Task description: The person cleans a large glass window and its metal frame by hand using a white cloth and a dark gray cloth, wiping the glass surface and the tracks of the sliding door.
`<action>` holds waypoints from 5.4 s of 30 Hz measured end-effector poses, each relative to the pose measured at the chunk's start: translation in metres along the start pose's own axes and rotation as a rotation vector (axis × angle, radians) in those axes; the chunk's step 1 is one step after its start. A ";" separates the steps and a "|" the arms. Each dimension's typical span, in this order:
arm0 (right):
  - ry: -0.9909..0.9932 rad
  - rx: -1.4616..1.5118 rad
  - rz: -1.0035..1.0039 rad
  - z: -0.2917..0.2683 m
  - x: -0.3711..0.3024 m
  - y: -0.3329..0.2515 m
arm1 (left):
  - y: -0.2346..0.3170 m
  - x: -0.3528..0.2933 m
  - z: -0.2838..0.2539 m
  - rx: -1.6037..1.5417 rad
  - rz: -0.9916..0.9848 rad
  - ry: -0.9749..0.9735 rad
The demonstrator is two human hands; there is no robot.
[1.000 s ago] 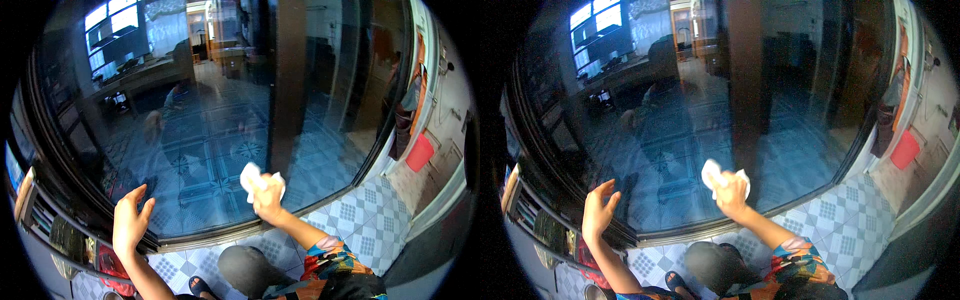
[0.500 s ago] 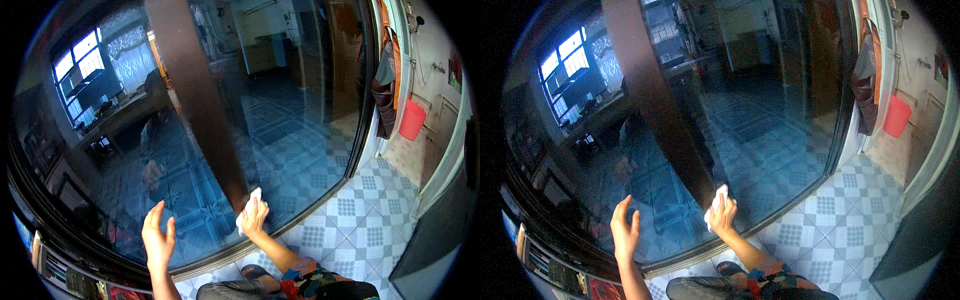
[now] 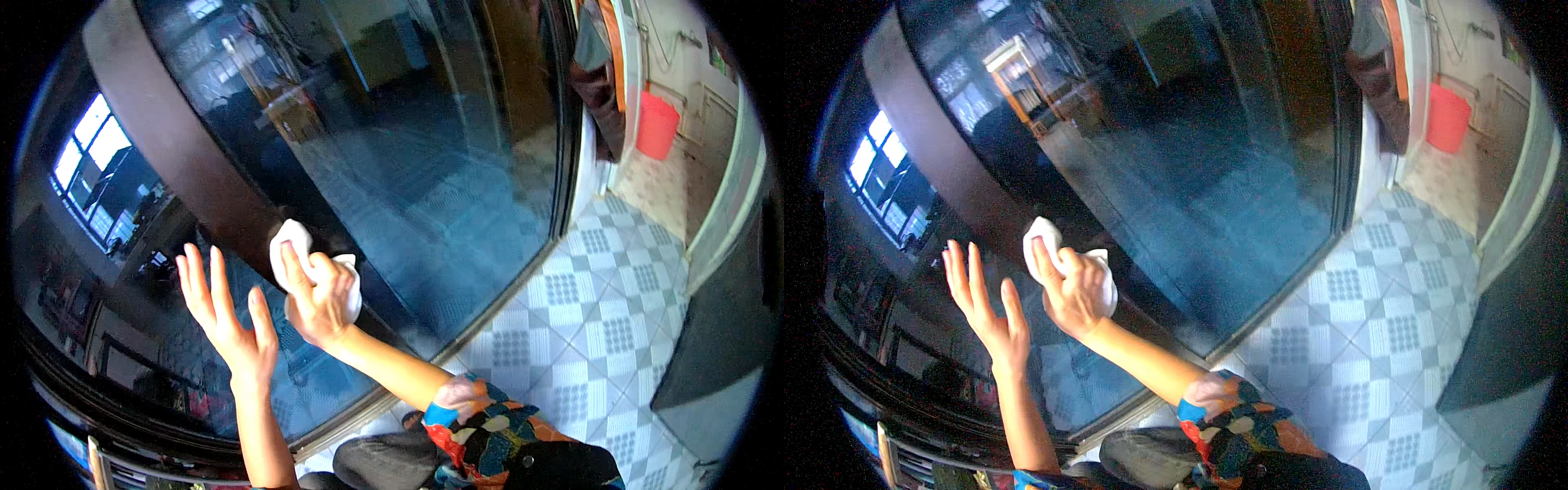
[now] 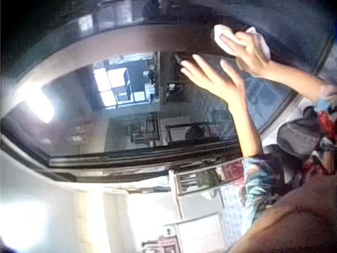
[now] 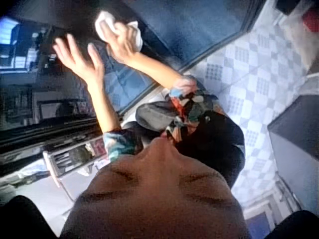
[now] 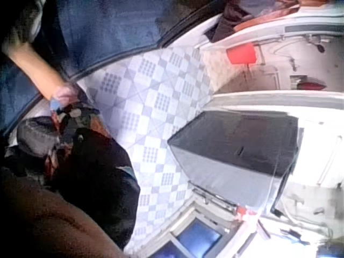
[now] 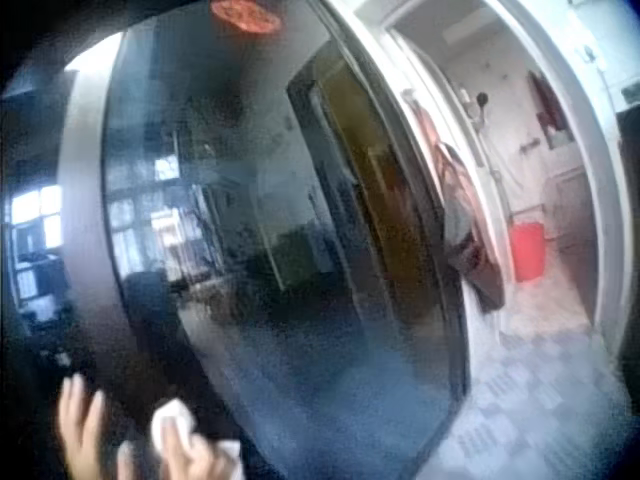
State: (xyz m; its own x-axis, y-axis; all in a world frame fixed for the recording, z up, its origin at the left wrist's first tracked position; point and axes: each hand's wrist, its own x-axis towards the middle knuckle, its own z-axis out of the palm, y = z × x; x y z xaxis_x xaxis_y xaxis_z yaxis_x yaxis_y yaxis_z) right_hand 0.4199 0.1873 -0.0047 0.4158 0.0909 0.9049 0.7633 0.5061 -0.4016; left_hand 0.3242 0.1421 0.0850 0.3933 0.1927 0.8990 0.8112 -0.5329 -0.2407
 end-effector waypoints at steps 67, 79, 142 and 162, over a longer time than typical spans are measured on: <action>0.259 -0.346 0.079 -0.041 0.142 0.177 | 0.023 -0.023 0.103 0.340 0.118 0.106; 0.114 -0.250 -0.253 -0.012 0.206 0.101 | 0.019 -0.026 0.100 0.342 0.115 0.078; 0.055 -0.417 -0.364 0.039 0.414 0.001 | 0.019 -0.034 0.108 0.315 0.099 0.091; 0.067 -0.174 -0.581 0.030 0.371 -0.013 | 0.026 -0.026 0.108 0.287 0.118 0.096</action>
State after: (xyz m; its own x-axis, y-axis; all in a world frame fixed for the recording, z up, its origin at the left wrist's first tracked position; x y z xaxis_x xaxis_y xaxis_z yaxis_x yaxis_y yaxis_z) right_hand 0.5495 0.2406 0.3401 -0.0670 -0.2153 0.9742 0.9420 0.3083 0.1329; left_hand 0.3815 0.2123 0.0161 0.4607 0.0574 0.8857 0.8565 -0.2903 -0.4267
